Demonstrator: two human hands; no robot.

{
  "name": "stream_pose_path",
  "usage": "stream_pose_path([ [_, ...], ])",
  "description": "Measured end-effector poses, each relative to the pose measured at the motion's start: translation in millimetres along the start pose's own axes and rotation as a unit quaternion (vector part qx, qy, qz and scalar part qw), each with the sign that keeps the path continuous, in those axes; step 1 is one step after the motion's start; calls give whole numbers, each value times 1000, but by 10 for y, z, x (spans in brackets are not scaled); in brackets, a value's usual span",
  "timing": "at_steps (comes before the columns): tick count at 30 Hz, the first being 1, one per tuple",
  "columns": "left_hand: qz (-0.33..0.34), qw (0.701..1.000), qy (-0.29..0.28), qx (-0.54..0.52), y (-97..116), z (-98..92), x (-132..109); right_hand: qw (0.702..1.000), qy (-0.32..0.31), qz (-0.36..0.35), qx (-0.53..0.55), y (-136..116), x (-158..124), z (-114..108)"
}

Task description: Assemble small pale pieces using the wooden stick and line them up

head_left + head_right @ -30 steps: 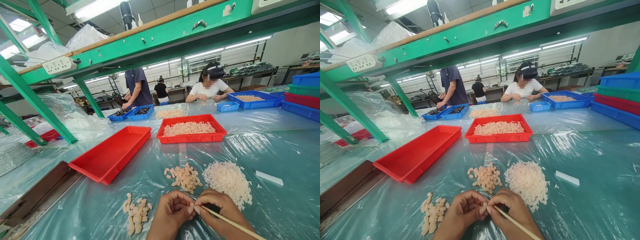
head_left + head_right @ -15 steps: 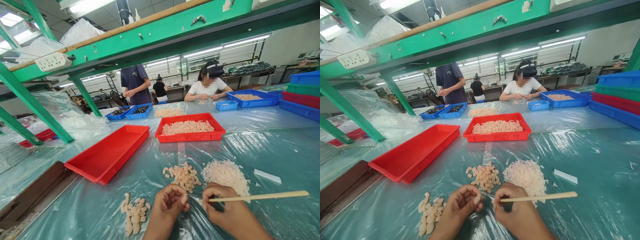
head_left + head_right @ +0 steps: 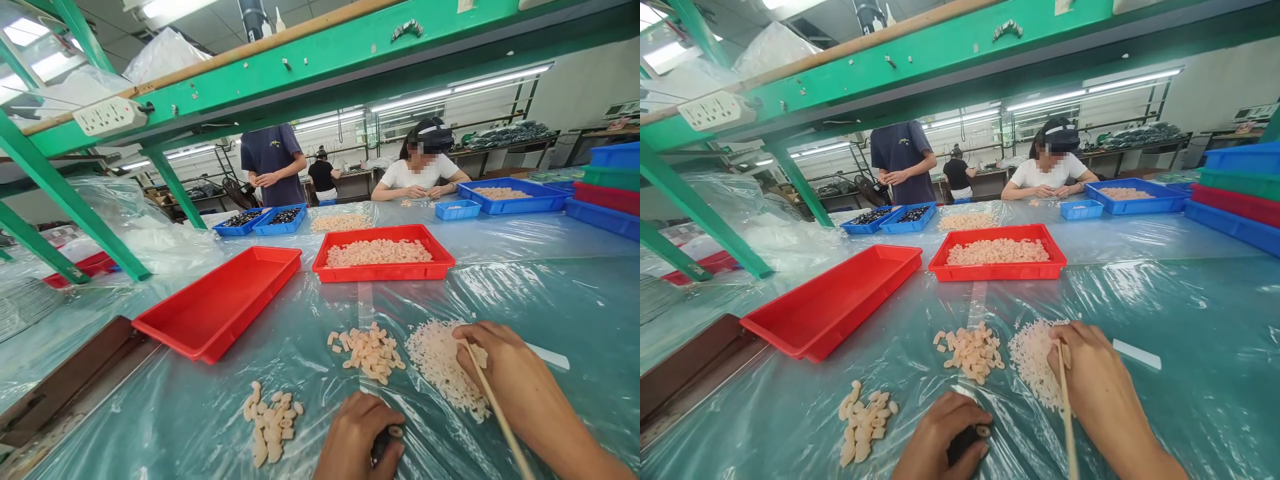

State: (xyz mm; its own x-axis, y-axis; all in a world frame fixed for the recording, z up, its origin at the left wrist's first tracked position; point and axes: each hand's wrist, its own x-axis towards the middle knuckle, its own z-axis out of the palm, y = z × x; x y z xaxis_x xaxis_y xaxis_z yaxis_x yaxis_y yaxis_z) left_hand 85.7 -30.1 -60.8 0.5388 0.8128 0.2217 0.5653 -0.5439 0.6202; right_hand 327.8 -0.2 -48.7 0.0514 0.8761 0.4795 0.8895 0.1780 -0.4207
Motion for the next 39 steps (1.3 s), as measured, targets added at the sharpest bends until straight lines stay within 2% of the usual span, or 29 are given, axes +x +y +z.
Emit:
stream_pose_path([
  [3, -18, 999, 30, -6, -19, 10, -27, 991, -30, 6, 128, -134, -37, -24],
  [6, -33, 999, 28, -3, -19, 9, -46, 961, -114, 6, 252, -359, -129, -10],
  [8, -38, 999, 20, 2, -8, 6, -49, 939, -177, 7, 293, -510, -204, 23],
  [13, -49, 998, 26, 12, 31, 4, -31, 934, -190, -33, 301, -721, -321, 115],
  [19, -56, 998, 5, 19, 32, 8, -27, 941, -207, -57, 262, -694, -365, 206],
  [26, -41, 999, 15, 29, 16, 30, -30, 943, -207, -107, 236, -731, -374, 199],
  [28, -44, 999, 13, 29, 28, 24, -25, 942, -206, -100, 247, -737, -375, 182],
  [33, -53, 998, 37, 28, 11, 57, -24, 934, -197, -33, 296, -712, -383, 209],
  [35, -52, 997, 41, 28, -5, 74, -26, 928, -210, -35, 306, -713, -385, 235],
  [39, -65, 997, 10, 29, 3, 50, -21, 924, -227, -48, 304, -736, -392, 252],
])
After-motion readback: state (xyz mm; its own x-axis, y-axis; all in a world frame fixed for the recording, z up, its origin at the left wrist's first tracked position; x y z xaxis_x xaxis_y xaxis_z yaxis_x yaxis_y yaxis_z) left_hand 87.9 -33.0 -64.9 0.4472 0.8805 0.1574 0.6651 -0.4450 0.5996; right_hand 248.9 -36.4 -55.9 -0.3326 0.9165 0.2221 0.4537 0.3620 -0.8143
